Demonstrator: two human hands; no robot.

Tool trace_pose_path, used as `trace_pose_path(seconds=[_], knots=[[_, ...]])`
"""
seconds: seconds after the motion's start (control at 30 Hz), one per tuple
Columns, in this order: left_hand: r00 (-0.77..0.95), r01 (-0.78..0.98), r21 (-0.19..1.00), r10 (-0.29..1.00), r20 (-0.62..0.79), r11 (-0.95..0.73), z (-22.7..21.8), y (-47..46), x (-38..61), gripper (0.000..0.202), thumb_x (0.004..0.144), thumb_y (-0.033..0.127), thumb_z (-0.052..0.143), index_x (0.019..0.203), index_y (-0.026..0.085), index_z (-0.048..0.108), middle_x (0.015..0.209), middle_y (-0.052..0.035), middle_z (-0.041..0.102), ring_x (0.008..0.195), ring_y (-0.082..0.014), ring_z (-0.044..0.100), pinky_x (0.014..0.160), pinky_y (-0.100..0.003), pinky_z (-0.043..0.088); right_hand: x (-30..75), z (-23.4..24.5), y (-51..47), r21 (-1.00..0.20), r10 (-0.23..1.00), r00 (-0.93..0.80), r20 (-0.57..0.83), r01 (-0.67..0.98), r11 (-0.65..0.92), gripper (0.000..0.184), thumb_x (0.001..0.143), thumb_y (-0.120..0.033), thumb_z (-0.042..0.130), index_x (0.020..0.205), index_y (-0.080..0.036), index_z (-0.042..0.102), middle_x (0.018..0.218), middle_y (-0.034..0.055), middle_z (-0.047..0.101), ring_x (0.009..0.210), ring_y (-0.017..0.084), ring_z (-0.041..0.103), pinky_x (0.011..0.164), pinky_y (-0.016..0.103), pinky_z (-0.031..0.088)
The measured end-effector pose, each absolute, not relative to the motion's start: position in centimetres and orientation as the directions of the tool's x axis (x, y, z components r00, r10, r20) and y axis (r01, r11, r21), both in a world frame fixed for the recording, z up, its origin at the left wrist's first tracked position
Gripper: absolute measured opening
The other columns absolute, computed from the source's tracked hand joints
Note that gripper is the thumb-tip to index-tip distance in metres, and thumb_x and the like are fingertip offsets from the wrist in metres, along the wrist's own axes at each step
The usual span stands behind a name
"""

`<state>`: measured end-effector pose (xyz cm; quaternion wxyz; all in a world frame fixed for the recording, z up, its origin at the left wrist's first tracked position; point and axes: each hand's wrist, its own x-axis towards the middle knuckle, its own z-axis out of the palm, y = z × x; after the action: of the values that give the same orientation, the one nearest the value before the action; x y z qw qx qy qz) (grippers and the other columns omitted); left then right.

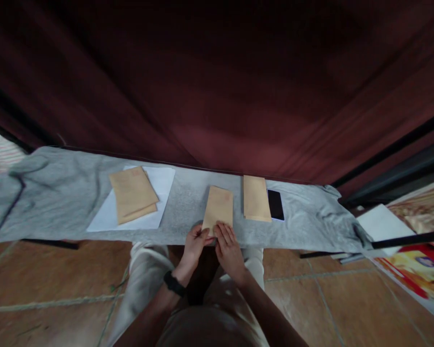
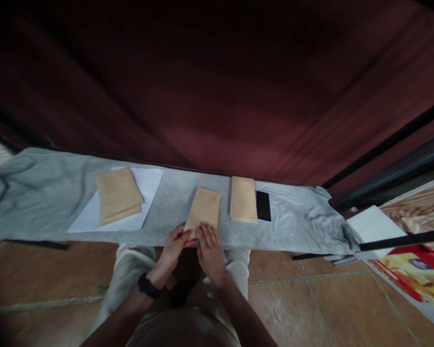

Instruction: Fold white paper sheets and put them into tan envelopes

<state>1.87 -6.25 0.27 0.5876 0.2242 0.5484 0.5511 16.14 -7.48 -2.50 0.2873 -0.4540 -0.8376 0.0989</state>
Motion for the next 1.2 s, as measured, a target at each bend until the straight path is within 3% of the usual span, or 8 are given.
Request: trace_pose_path(seconds=[0.13, 0.27, 0.37, 0.43, 0.5, 0.57, 0.87, 1.2], knots=[[-0.212, -0.143, 0.977, 0.960, -0.185, 0.156, 2.6, -5.3, 2.7, 0.035, 0.078, 0.049, 0.069, 0.092, 0.017, 0.064, 0.080, -0.0028, 0.071, 0.066, -0.0171, 0.068, 0.064, -0.031, 0.057, 16.3, -1.1, -5.9, -0.553, 0.854, -0.307, 0.420, 0.660, 0.509, 0.060, 0.094, -0.005, 0.032, 0.151, -0.018, 0.046, 0.152, 0.0111, 0.051, 0.144, 0.021, 0.043, 0.120, 0.046, 0.038], [-0.111, 0.304, 0.944, 0.980, 0.167, -0.126, 5.4, -4.9, 3.1, 0.036, 0.091, 0.044, 0.059, 0.119, 0.021, 0.060, 0.098, -0.0061, 0.073, 0.090, -0.0195, 0.070, 0.082, -0.033, 0.057, 16.2, 0.1, -3.9, -0.849, 0.918, 0.035, 0.394, 0.395, 0.350, 0.042, 0.102, -0.024, 0.036, 0.139, -0.020, 0.056, 0.140, 0.0099, 0.061, 0.131, 0.020, 0.055, 0.112, 0.042, 0.046], [0.090, 0.732, 0.634, 0.958, 0.271, -0.248, 5.7, -4.5, 3.0, 0.036, 0.096, 0.030, 0.052, 0.130, 0.019, 0.058, 0.119, -0.0136, 0.070, 0.112, -0.0252, 0.065, 0.101, -0.042, 0.051, 15.8, -0.4, -2.8, -0.982, 0.923, 0.339, 0.184, 0.018, 0.190, 0.029, 0.099, -0.038, 0.049, 0.119, -0.022, 0.063, 0.118, 0.0066, 0.070, 0.109, 0.019, 0.066, 0.098, 0.036, 0.054], [0.229, 0.883, 0.351, 0.938, 0.261, -0.313, 4.5, -4.4, 2.9, 0.042, 0.095, 0.016, 0.045, 0.136, 0.014, 0.055, 0.134, -0.0182, 0.063, 0.129, -0.0288, 0.056, 0.113, -0.049, 0.041, 15.5, -1.5, -2.5, -0.968, 0.934, 0.355, 0.029, -0.224, 0.115, 0.023, 0.092, -0.038, 0.058, 0.108, -0.023, 0.062, 0.106, 0.0036, 0.071, 0.097, 0.017, 0.069, 0.089, 0.033, 0.057], [0.337, 0.911, 0.164, 0.912, 0.233, -0.378, 2.8, -4.4, 2.8, 0.053, 0.091, 0.005, 0.039, 0.141, 0.013, 0.051, 0.147, -0.0181, 0.054, 0.142, -0.0280, 0.045, 0.120, -0.051, 0.032, 15.4, -2.7, -2.7, -0.936, 0.960, 0.275, -0.057, -0.348, 0.044, 0.019, 0.085, -0.035, 0.064, 0.100, -0.023, 0.061, 0.100, 0.0026, 0.071, 0.091, 0.017, 0.069, 0.084, 0.032, 0.058], [0.389, 0.905, 0.089, 0.895, 0.218, -0.416, 0.9, -4.7, 2.7, 0.059, 0.088, 0.001, 0.037, 0.144, 0.015, 0.049, 0.153, -0.0157, 0.049, 0.146, -0.0262, 0.040, 0.122, -0.052, 0.028, 15.5, -3.8, -3.0, -0.926, 0.973, 0.213, -0.090, -0.377, -0.004, 0.016, 0.080, -0.033, 0.065, 0.092, -0.024, 0.059, 0.094, 0.0026, 0.071, 0.089, 0.017, 0.070, 0.083, 0.032, 0.059], [0.478, 0.870, 0.052, 0.864, 0.158, -0.490, -1.2, -6.0, 4.0, 0.061, 0.089, 0.006, 0.037, 0.149, 0.008, 0.042, 0.161, -0.0206, 0.036, 0.150, -0.0292, 0.034, 0.121, -0.057, 0.028, 14.7, -6.2, -3.5, -0.922, 0.978, 0.164, -0.126, -0.384, -0.054, 0.008, 0.081, -0.031, 0.057, 0.083, -0.026, 0.051, 0.090, 0.0021, 0.071, 0.091, 0.016, 0.070, 0.088, 0.032, 0.059], [0.507, 0.856, 0.010, 0.843, 0.180, -0.517, -1.6, -6.3, 4.5, 0.058, 0.089, 0.003, 0.039, 0.146, 0.000, 0.046, 0.154, -0.0245, 0.044, 0.148, -0.0296, 0.037, 0.123, -0.048, 0.031, 16.0, -6.5, -3.0, -0.945, 0.992, 0.087, -0.094, -0.320, -0.062, 0.016, 0.082, -0.034, 0.053, 0.068, -0.026, 0.049, 0.066, 0.0011, 0.064, 0.065, 0.018, 0.064, 0.066, 0.031, 0.059]])
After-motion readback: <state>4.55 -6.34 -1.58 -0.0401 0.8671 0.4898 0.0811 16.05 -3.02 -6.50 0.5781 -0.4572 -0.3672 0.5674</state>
